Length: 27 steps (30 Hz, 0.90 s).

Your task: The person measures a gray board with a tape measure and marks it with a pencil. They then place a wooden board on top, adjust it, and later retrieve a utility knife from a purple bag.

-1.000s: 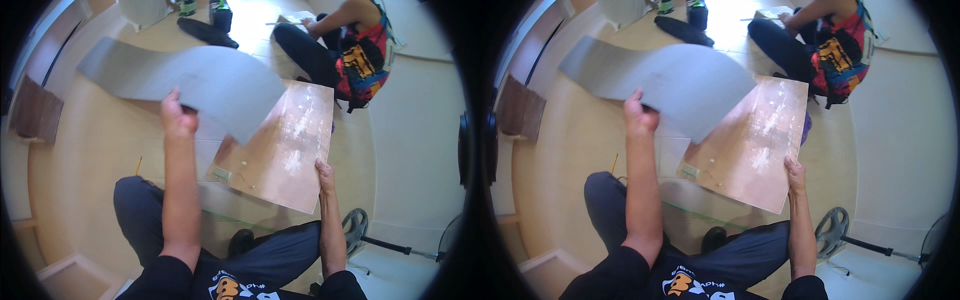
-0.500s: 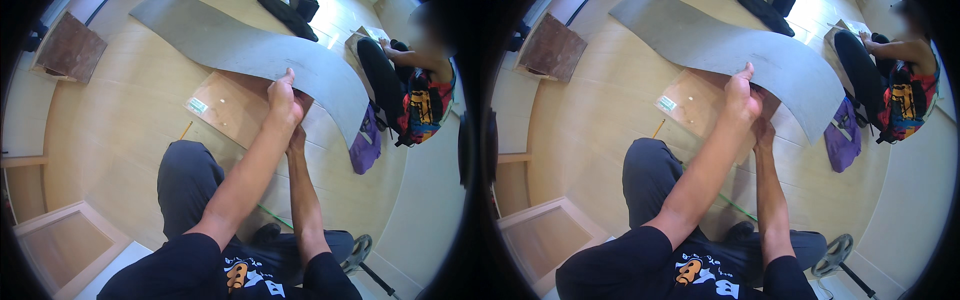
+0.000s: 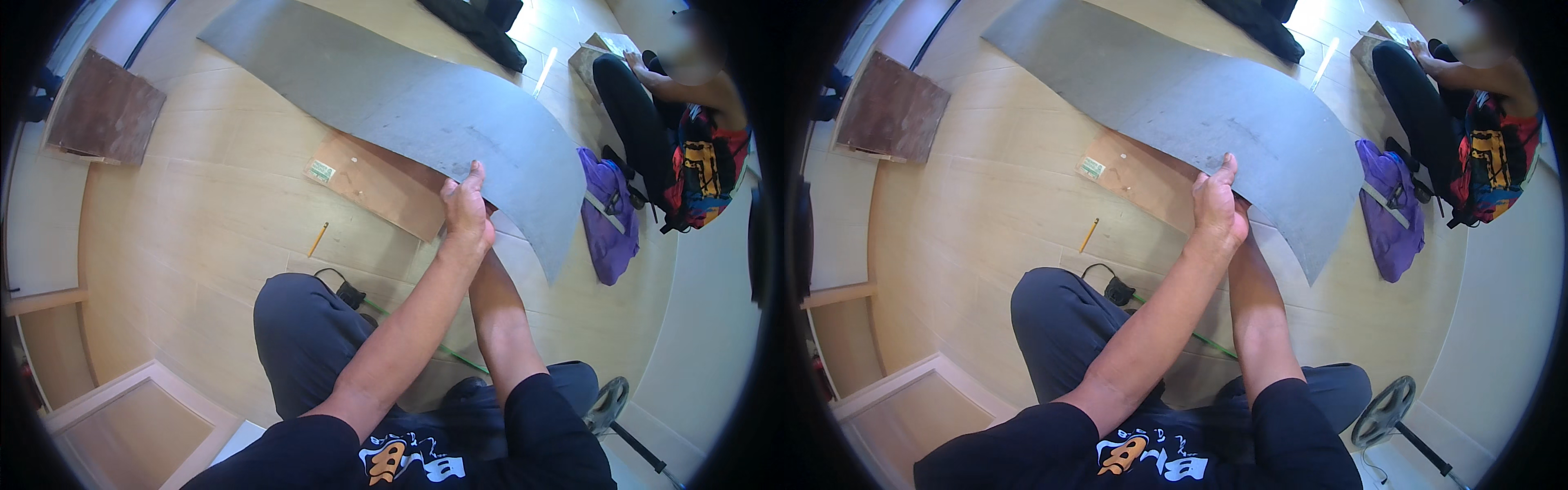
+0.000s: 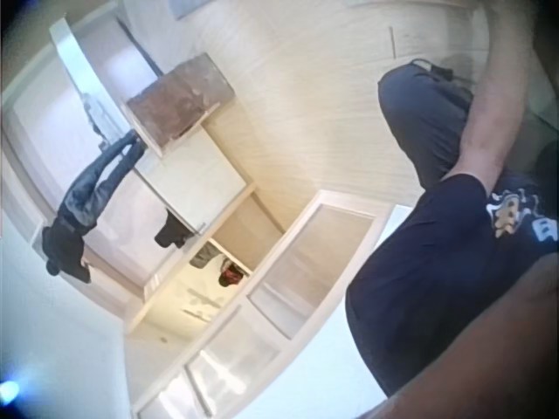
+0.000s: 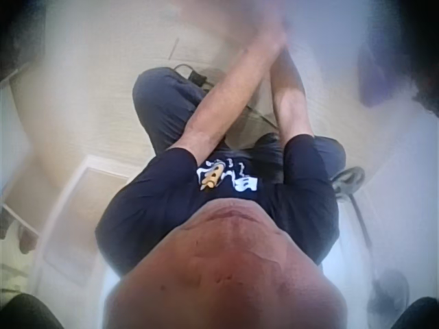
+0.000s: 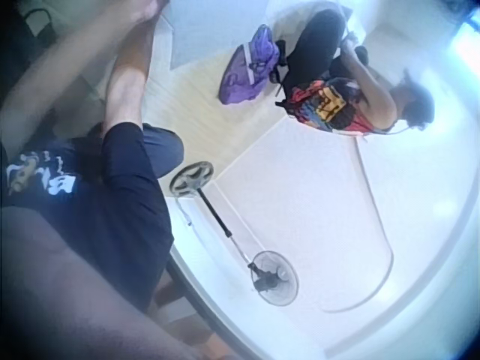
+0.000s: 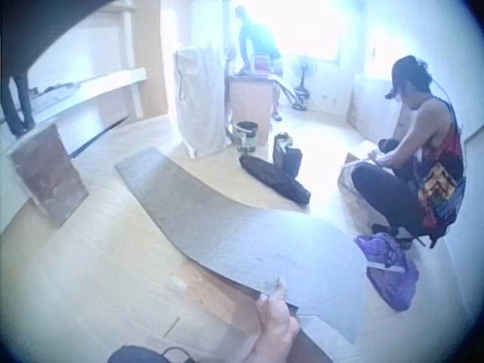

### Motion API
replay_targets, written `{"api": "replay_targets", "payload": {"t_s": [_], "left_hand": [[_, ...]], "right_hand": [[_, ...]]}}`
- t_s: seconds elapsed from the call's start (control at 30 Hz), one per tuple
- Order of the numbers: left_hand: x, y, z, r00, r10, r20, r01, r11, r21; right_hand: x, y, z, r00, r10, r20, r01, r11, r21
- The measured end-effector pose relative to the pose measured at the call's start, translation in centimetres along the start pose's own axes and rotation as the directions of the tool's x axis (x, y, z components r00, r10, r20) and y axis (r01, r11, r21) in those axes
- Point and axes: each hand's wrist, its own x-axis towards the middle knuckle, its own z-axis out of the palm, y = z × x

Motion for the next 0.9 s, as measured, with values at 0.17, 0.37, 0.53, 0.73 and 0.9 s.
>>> {"api": "replay_targets", "payload": {"t_s": [0.17,0.37,0.53,0.73,0.9], "left_hand": [[3.2,-2.5,-3.5,0.998,0.029,-0.061,-0.023,0.995,0.097],[4.7,-7.4,-9.4,0.972,0.067,-0.224,0.021,0.930,0.368],[6.0,-11.3,-15.7,0.887,-0.099,-0.451,0.369,0.738,0.565],[3.5,-14.6,-16.0,0.799,-0.368,-0.475,0.599,0.435,0.672],[9.9,-7.2,-10.7,0.707,-0.616,-0.348,0.479,0.054,0.876]], "right_hand": [[-1.2,1.9,-2.5,0.998,-0.052,-0.046,0.044,0.985,-0.168],[-13.7,7.1,-7.7,0.975,-0.070,0.210,0.206,0.638,-0.742],[-23.6,9.1,-8.7,0.802,0.390,0.451,0.412,0.186,-0.892],[-22.9,14.1,-10.8,0.765,0.152,0.626,0.615,0.115,-0.780],[-18.2,11.2,-11.5,0.826,0.347,0.445,0.390,0.218,-0.895]]}}
